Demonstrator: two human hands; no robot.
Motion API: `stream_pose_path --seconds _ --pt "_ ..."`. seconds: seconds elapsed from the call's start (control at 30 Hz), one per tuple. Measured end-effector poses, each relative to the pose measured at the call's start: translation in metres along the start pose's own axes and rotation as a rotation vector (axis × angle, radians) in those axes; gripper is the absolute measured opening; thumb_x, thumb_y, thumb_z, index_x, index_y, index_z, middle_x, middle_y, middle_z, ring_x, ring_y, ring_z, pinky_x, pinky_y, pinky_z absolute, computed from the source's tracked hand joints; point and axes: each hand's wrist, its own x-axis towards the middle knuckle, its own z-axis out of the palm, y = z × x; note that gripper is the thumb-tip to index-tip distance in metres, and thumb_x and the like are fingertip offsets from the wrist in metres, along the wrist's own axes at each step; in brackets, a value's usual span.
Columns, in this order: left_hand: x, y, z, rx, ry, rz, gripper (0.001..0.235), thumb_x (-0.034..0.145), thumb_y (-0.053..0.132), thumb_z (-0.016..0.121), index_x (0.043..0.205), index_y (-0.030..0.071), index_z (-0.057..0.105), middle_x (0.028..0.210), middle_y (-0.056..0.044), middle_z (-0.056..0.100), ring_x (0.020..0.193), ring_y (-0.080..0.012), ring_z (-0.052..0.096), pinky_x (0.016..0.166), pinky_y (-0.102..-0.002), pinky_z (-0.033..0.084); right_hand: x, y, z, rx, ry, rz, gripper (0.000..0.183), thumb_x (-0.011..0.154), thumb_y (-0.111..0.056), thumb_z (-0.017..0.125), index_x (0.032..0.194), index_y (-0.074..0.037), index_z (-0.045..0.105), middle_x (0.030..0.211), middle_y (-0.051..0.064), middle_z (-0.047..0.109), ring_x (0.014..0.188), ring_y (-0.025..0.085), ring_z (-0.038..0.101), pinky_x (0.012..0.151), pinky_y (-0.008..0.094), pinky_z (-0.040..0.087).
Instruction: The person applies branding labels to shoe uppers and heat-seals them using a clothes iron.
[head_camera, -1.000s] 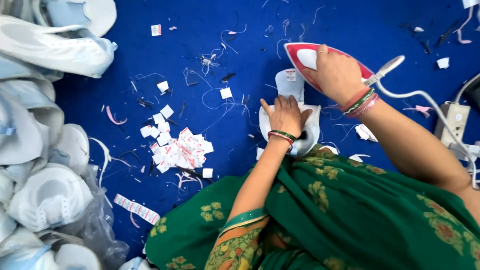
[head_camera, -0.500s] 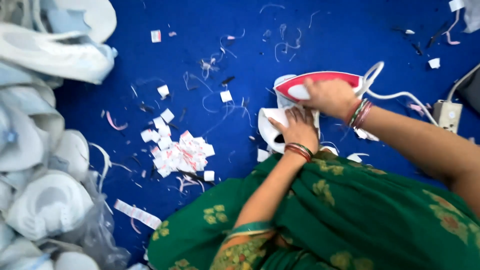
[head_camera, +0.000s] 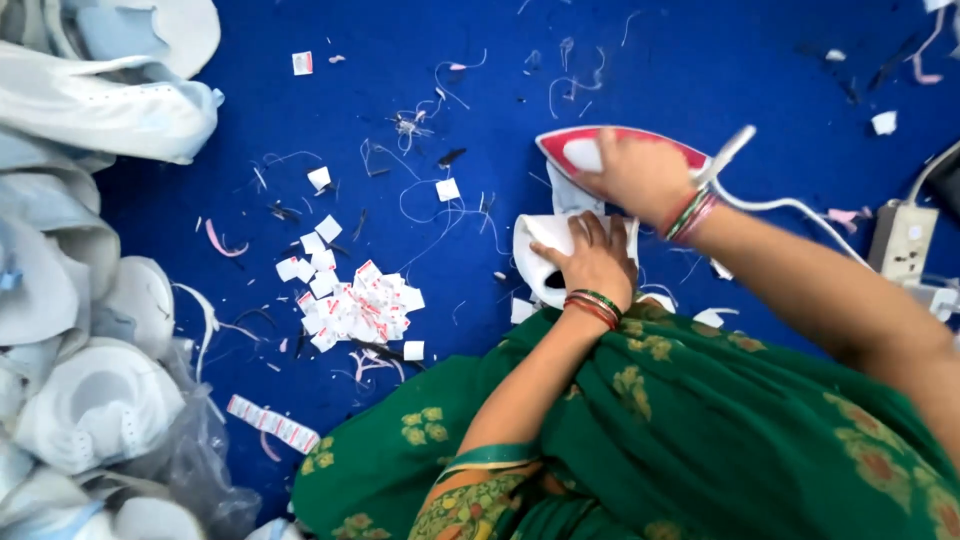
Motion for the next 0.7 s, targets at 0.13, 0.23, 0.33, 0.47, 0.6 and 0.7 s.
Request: stream_pose_path --seconds 0.13,0.23,0.33,0.47,0.6,0.7 --pt "-0.003 -0.004 -0.002 0.066 0.08 0.05 0.07 0.088 0.043 0.062 0.151 0.016 0.046 0.156 -0.021 0.04 0.146 -0.0416 0.031 0.091 -0.096 0.015 0.021 0.002 0.007 0.026 0.016 -0.061 0.064 0.095 -0.059 0.064 0.119 0.0 0.06 0.086 0.02 0.073 0.073 0.036 0.074 0.059 0.046 0.059" --pt "0.006 -0.017 -0.021 -0.022 0.085 0.056 0.066 0.086 0.043 0.064 0.146 0.018 0.052 0.148 -0.021 0.047 0.142 -0.0416 0.037 0.092 -0.094 0.02 0.038 0.006 -0.004 0.031 0.126 -0.073 0.059 0.094 -0.057 0.066 0.113 -0.001 0.062 0.089 0.02 0.074 0.078 0.037 0.073 0.062 0.048 0.059" --pt "0.05 -0.061 -0.059 -0.15 0.056 0.064 0.045 0.09 0.045 0.063 0.125 0.018 0.068 0.124 -0.02 0.064 0.121 -0.042 0.057 0.091 -0.075 0.041 0.048 0.029 -0.016 0.136 0.227 0.003 0.059 0.09 -0.055 0.072 0.114 -0.001 0.065 0.091 0.021 0.074 0.082 0.038 0.073 0.067 0.048 0.058" --pt "0.058 -0.067 -0.275 -0.225 0.555 0.007 0.034 0.092 0.043 0.063 0.112 0.019 0.076 0.097 -0.017 0.075 0.092 -0.0405 0.071 0.078 -0.053 0.057 0.055 0.09 -0.009 0.598 0.378 0.188 0.048 0.085 -0.039 0.084 0.111 0.001 0.075 0.102 0.023 0.075 0.088 0.033 0.074 0.076 0.042 0.057" --pt "0.023 -0.037 -0.371 -0.149 1.381 0.341 0.028 0.1 0.022 0.06 0.126 0.015 0.069 0.125 -0.014 0.067 0.117 -0.0372 0.064 0.101 -0.049 0.053 0.049 0.093 0.002 1.073 0.525 0.182 0.053 0.08 -0.027 0.088 0.118 0.004 0.069 0.105 0.014 0.074 0.093 0.022 0.071 0.081 0.035 0.057" --pt "-0.041 -0.038 -0.369 -0.186 1.18 0.475 0.03 0.106 0.021 0.057 0.134 0.014 0.063 0.136 -0.013 0.063 0.124 -0.0335 0.064 0.105 -0.048 0.054 0.014 0.08 0.011 1.193 0.533 0.238 0.053 0.085 -0.025 0.086 0.123 0.007 0.066 0.106 0.012 0.072 0.092 0.019 0.069 0.081 0.032 0.056"
